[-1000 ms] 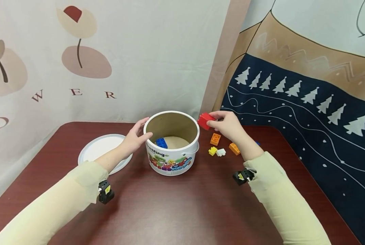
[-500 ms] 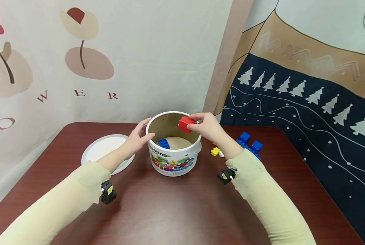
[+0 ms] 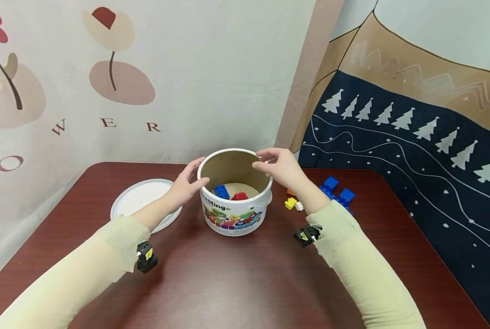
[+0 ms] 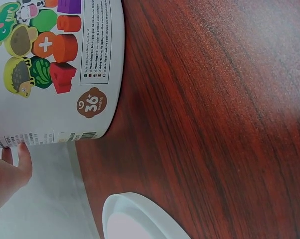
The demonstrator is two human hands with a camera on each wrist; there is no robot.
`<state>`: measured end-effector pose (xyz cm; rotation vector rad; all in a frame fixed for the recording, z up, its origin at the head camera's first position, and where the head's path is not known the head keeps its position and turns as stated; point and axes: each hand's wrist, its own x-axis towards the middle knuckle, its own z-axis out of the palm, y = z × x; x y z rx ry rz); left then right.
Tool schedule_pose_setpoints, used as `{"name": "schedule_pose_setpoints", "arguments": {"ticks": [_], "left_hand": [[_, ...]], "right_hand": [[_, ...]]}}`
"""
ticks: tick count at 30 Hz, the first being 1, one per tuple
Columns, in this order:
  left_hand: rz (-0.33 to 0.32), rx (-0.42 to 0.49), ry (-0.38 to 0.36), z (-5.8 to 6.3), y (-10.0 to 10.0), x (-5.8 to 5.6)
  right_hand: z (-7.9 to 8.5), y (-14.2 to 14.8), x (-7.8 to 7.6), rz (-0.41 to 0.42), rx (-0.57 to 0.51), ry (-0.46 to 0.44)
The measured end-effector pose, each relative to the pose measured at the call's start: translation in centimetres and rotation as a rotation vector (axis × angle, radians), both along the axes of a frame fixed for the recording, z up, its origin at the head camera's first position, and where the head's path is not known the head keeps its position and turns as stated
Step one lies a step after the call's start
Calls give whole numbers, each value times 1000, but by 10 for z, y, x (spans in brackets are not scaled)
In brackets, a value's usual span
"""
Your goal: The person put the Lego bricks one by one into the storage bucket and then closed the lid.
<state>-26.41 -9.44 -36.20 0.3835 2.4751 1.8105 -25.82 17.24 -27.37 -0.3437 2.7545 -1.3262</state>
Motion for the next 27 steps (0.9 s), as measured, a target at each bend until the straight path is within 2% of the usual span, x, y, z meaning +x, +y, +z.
{"name": "schedule_pose_setpoints", "arguments": {"ticks": [7, 12, 23, 27], "left_hand": [[4, -2, 16, -1, 0, 0], [4, 13, 14, -3, -1, -1], [-1, 6, 9, -2, -2, 0], [-11, 15, -12, 6, 0, 4]], "right_hand": [[2, 32, 4, -33, -34, 41], [-5, 63, 6, -106, -47, 61], [-42, 131, 12, -279, -55, 25], [-61, 152, 16, -331, -37, 16]]}}
